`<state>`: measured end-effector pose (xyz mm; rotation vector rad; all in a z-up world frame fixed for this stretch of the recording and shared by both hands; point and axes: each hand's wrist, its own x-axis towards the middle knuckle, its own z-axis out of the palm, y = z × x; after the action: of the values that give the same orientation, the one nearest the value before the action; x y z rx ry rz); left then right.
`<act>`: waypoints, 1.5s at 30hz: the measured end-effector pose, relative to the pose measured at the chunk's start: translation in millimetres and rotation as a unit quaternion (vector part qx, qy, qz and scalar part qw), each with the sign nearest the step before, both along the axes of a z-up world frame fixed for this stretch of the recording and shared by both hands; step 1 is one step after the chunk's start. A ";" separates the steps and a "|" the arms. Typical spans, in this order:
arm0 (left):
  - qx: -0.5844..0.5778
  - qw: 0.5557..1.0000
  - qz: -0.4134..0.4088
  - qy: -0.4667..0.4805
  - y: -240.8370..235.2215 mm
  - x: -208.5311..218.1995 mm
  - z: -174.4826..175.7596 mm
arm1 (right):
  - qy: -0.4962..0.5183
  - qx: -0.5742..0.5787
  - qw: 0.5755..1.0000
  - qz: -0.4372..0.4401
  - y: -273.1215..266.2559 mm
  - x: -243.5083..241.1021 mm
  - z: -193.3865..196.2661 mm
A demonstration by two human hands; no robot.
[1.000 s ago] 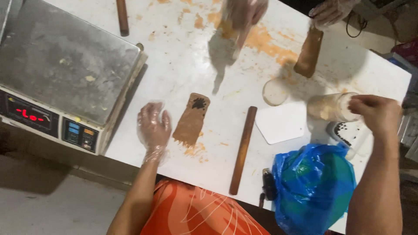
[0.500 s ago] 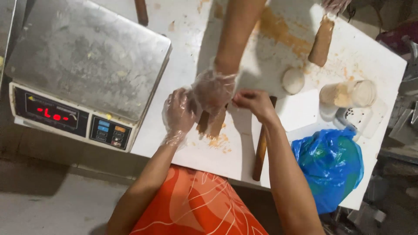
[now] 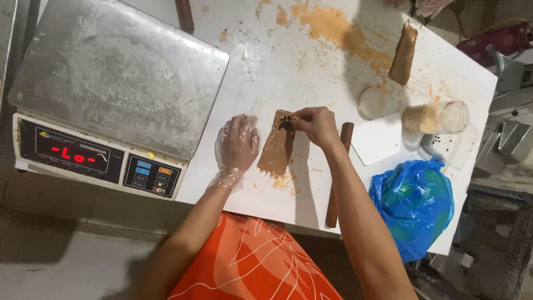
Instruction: The person shapes brown dough into a flat rectangle, sprinkles it with seeds, and rolls it into a spiral. They place the finished pastry onto a baking tray alongside other prepared items.
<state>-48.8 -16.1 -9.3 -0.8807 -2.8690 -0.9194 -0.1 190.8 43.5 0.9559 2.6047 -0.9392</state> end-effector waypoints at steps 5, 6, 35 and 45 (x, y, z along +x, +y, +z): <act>-0.002 0.999 -0.012 -0.051 0.1 -3.8 10.2 | -0.006 -0.015 1.000 0.003 -4.2 -2.4 -1.3; -0.001 0.999 -0.012 -0.051 -0.1 -2.6 6.5 | -0.005 -0.015 1.000 0.002 -4.2 -2.1 -2.6; 0.030 0.995 0.002 0.099 9.7 -2.3 -9.6 | 0.037 -0.085 0.994 -0.050 0.3 19.0 -0.1; 0.017 0.993 0.026 0.113 12.2 -2.2 -28.2 | 0.039 -0.067 0.997 0.005 1.5 7.1 -7.2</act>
<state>-51.0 -3.9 -37.5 -0.8415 -2.6643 -0.8034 7.0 192.3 36.3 0.8894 2.5680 -1.1537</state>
